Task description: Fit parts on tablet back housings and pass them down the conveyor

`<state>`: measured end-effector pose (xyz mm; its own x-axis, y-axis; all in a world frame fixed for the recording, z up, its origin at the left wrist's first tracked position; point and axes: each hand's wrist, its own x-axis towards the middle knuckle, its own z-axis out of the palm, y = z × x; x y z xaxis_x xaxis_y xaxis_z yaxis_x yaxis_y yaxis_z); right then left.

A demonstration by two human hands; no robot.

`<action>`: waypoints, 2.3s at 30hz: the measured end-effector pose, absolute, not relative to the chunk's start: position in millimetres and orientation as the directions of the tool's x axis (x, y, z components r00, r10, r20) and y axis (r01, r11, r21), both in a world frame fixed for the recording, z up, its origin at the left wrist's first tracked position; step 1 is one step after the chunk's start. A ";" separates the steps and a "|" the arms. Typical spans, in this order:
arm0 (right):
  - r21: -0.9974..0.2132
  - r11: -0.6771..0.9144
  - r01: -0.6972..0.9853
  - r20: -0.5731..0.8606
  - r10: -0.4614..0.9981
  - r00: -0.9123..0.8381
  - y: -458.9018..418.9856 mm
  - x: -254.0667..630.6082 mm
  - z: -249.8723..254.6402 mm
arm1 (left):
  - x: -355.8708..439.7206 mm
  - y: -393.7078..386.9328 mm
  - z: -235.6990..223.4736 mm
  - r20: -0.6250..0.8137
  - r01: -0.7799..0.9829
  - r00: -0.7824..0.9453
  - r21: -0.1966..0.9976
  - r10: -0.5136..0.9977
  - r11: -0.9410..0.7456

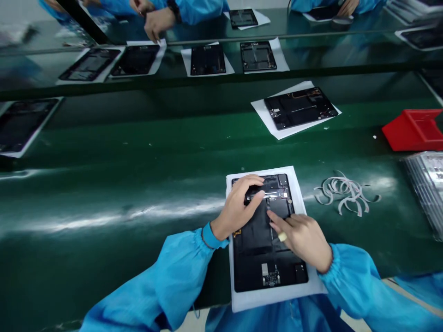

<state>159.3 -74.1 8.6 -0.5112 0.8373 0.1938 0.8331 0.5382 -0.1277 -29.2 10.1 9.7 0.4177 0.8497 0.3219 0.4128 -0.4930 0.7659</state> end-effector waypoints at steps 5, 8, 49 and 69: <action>-0.179 0.488 0.855 0.171 0.871 -0.461 -46.4 161.1 4.2 | -43.5 -33.9 15.8 0.370 0.434 0.616 0.577 0.695 -0.692; -0.197 0.494 0.847 0.181 0.867 -0.464 -45.4 162.2 2.5 | -52.5 -63.1 16.2 0.217 0.388 0.816 0.482 0.536 -0.785; -0.321 0.211 0.923 0.374 0.924 -0.081 -42.4 180.4 -16.2 | -131.7 14.4 19.4 -0.102 0.244 -0.118 0.961 0.988 0.129; -0.432 0.236 0.870 0.311 0.945 -0.102 -41.4 172.4 -28.7 | -171.0 240.3 6.9 0.272 0.703 -0.309 0.710 0.911 0.027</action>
<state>172.4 -41.4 -28.7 -0.1017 0.9449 0.3112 0.8704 0.2360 -0.4322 -171.0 240.3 6.9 -0.3091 0.9113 0.2719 0.7032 0.0265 0.7104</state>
